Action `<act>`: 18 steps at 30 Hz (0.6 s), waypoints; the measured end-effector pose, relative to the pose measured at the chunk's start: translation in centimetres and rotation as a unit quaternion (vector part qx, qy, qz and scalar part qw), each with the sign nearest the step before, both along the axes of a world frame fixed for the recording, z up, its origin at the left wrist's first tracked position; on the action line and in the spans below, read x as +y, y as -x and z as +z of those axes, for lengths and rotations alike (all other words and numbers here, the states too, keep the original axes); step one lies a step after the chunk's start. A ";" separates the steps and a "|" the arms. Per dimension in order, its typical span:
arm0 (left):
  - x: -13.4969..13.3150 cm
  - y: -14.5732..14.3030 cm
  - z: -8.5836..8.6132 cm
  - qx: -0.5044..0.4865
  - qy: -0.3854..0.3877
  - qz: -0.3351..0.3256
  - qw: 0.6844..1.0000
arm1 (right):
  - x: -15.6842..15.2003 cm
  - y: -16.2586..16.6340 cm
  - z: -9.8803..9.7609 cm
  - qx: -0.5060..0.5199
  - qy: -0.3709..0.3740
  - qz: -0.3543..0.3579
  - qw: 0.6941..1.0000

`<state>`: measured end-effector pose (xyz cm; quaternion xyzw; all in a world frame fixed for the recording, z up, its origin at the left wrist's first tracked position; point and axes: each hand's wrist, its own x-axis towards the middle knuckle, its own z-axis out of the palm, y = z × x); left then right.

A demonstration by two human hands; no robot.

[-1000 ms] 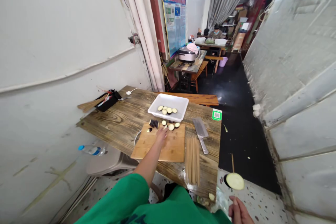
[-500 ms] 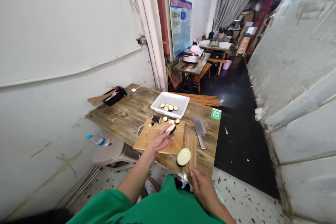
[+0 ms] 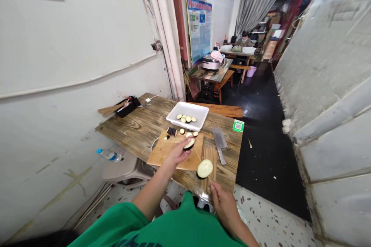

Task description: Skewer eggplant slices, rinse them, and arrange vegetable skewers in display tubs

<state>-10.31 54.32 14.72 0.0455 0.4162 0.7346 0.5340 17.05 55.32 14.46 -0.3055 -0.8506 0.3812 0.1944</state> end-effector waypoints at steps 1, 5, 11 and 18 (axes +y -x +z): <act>0.2 -0.1 0.1 -0.013 0.011 0.010 1.000 | 0.0 0.0 -0.1 0.000 0.003 0.001 1.000; 0.7 -0.4 0.4 -0.130 0.054 0.026 0.990 | -0.1 0.2 -0.5 0.000 0.008 0.009 1.000; 1.3 -0.3 0.1 -0.196 0.042 0.061 0.978 | -0.2 0.2 -1.0 -0.007 0.018 0.008 1.000; 1.6 -0.2 0.0 -0.199 0.048 0.062 0.977 | -0.1 0.3 -0.7 -0.025 0.017 -0.003 1.000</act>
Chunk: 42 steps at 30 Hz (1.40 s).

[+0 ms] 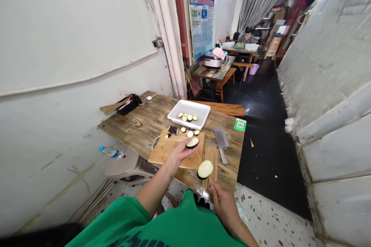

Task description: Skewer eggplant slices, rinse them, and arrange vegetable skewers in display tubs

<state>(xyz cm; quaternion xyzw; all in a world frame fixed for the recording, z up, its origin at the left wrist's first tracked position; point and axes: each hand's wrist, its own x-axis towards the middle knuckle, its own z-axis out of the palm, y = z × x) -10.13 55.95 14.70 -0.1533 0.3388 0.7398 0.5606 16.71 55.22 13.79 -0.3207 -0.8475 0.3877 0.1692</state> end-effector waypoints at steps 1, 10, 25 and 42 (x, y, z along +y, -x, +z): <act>0.0 -0.1 0.1 0.002 -0.002 0.000 1.000 | 0.0 0.0 0.1 -0.003 -0.002 -0.002 1.000; -0.2 -0.6 0.2 0.067 -0.035 -0.015 0.997 | 0.1 -0.1 -0.5 0.011 0.002 0.004 1.000; 0.0 -2.0 1.5 0.158 -0.074 0.003 0.985 | 0.4 -0.6 -1.2 0.029 -0.016 0.024 0.999; 0.4 -2.8 1.1 0.149 -0.100 0.003 0.984 | 0.5 -0.6 -2.2 0.053 -0.042 0.003 0.998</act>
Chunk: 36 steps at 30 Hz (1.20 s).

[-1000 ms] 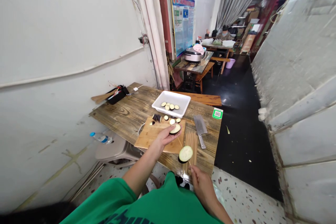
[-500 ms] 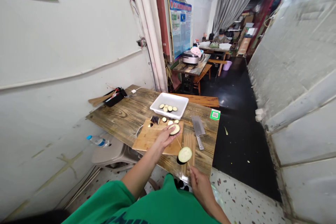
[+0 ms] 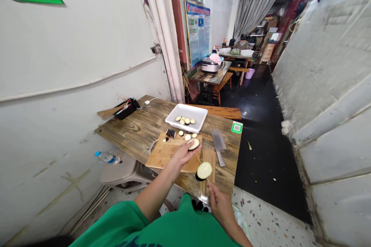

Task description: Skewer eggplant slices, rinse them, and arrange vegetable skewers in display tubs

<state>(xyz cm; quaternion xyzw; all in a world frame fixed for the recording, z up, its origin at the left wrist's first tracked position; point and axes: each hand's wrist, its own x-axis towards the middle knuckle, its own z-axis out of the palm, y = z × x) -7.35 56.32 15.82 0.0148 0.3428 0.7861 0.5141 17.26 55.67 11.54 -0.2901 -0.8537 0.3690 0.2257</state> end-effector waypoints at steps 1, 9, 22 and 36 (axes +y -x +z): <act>0.0 -0.1 0.1 0.002 0.002 0.002 1.000 | 0.0 0.0 -0.1 -0.001 0.000 0.000 1.000; -0.1 -0.4 0.2 0.025 -0.005 -0.012 1.000 | -0.1 0.3 -0.1 0.004 -0.018 -0.001 1.000; 0.1 -0.9 0.1 0.022 -0.003 -0.017 1.000 | 0.0 0.9 -1.2 0.015 -0.053 -0.009 0.998; -0.2 -2.8 1.1 -0.044 -0.006 -0.054 0.998 | -0.8 2.0 -0.8 0.048 -0.044 -0.087 0.994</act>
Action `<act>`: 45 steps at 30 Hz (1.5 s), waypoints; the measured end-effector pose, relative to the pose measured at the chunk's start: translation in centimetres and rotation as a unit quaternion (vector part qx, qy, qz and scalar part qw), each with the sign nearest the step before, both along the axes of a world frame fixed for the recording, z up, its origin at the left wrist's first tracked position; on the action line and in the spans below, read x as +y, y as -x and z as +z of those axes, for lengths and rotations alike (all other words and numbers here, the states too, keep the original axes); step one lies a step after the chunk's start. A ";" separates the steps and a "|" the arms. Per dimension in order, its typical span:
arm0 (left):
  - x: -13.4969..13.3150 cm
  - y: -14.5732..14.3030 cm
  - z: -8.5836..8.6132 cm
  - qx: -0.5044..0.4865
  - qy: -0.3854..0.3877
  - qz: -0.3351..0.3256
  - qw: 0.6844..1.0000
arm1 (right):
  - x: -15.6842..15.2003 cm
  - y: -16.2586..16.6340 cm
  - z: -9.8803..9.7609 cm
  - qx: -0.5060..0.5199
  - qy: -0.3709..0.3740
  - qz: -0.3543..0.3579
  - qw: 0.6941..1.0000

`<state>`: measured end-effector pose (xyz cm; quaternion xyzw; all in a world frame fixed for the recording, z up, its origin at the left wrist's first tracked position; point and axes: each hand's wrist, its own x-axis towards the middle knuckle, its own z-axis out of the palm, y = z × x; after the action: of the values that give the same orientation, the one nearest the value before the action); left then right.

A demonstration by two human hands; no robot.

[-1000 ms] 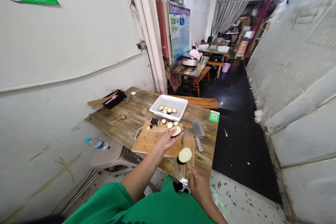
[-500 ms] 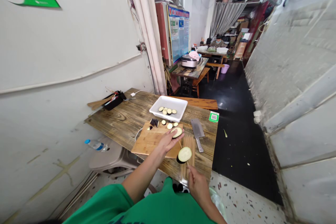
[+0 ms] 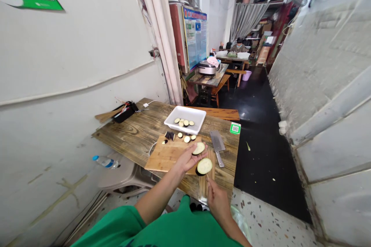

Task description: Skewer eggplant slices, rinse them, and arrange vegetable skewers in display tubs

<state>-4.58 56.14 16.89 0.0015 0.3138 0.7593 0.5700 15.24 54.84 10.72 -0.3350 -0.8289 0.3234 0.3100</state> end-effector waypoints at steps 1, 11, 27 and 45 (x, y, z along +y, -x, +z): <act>0.0 0.0 0.1 -0.016 0.001 0.004 1.000 | 0.0 0.0 0.0 0.001 -0.001 -0.003 1.000; 0.1 -0.2 0.2 0.027 -0.008 0.034 0.999 | 0.2 -0.3 0.1 -0.013 -0.023 0.030 0.999; -0.5 -0.8 1.4 0.095 -0.006 0.076 0.993 | -0.6 0.6 2.0 0.006 -0.056 0.009 0.998; -1.0 -1.8 -0.8 0.094 0.050 0.062 0.992 | -0.6 1.1 1.7 -0.017 -0.029 -0.007 0.999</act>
<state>-2.75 55.10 16.09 0.0250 0.4036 0.7728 0.4892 14.11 54.27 12.39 -0.3367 -0.8408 0.2916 0.3078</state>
